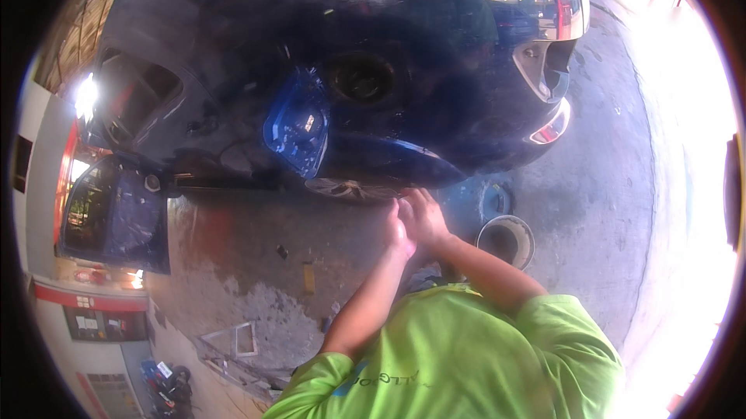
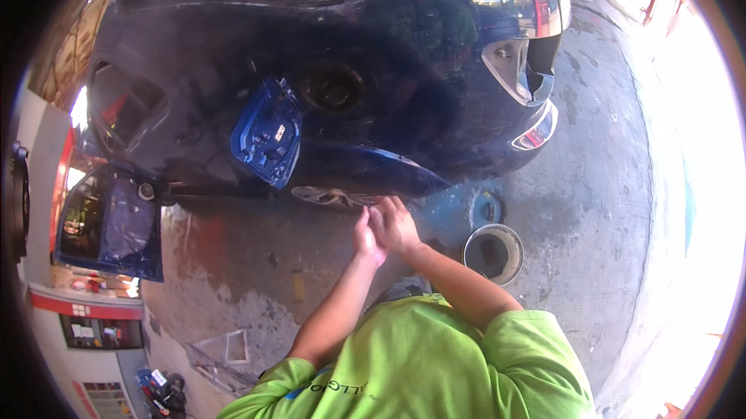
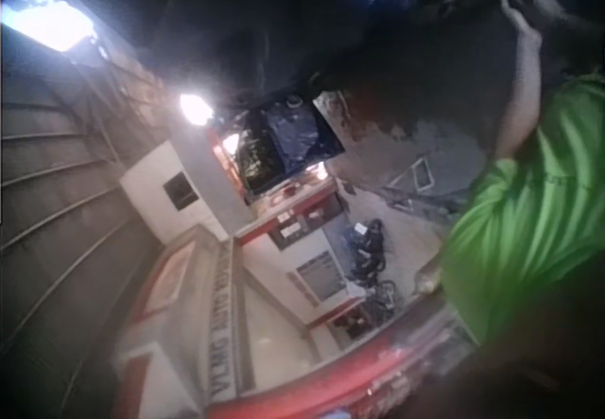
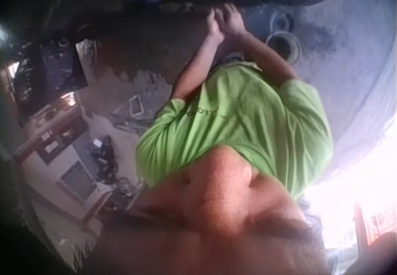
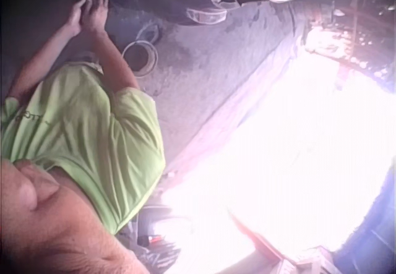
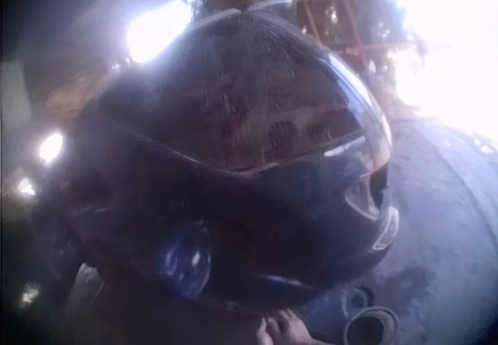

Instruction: The person uses a small brush to scrub a blue plastic car part, then wipes it with a cloth. The person repeatedly scrubs and wipes the same area of the part.

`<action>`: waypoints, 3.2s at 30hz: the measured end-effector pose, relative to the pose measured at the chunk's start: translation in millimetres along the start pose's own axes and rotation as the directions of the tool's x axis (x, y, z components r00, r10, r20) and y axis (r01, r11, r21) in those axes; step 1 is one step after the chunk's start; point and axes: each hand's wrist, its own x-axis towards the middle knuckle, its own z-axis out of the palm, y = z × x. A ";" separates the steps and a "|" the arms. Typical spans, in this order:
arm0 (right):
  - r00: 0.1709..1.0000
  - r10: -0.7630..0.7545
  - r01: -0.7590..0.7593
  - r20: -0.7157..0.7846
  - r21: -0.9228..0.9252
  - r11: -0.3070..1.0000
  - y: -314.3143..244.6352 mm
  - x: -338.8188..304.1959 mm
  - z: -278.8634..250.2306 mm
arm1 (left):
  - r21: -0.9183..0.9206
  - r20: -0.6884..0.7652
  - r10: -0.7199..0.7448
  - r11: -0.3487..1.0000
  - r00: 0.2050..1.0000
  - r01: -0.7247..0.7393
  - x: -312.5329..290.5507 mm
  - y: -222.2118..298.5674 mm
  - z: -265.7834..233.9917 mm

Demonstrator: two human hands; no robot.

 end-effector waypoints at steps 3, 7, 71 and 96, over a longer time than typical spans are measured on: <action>0.999 -0.022 0.024 0.031 -0.073 0.997 12.0 5.0 2.9 | 0.117 0.027 0.034 0.993 0.999 -0.037 6.2 0.4 -1.7; 0.782 0.582 -0.592 0.224 -0.026 0.805 31.3 33.8 -10.4 | 0.147 0.075 -0.080 0.987 0.994 0.068 14.4 -1.3 10.8; 0.243 -0.953 0.657 0.178 -0.753 0.027 -156.6 300.2 -334.8 | 0.502 0.294 0.932 -0.339 -0.212 -0.796 84.9 47.8 261.5; 0.255 -0.951 0.633 0.178 -0.774 0.025 -145.0 309.8 -332.7 | 0.662 0.476 0.858 -0.204 0.193 -0.721 88.3 49.0 228.1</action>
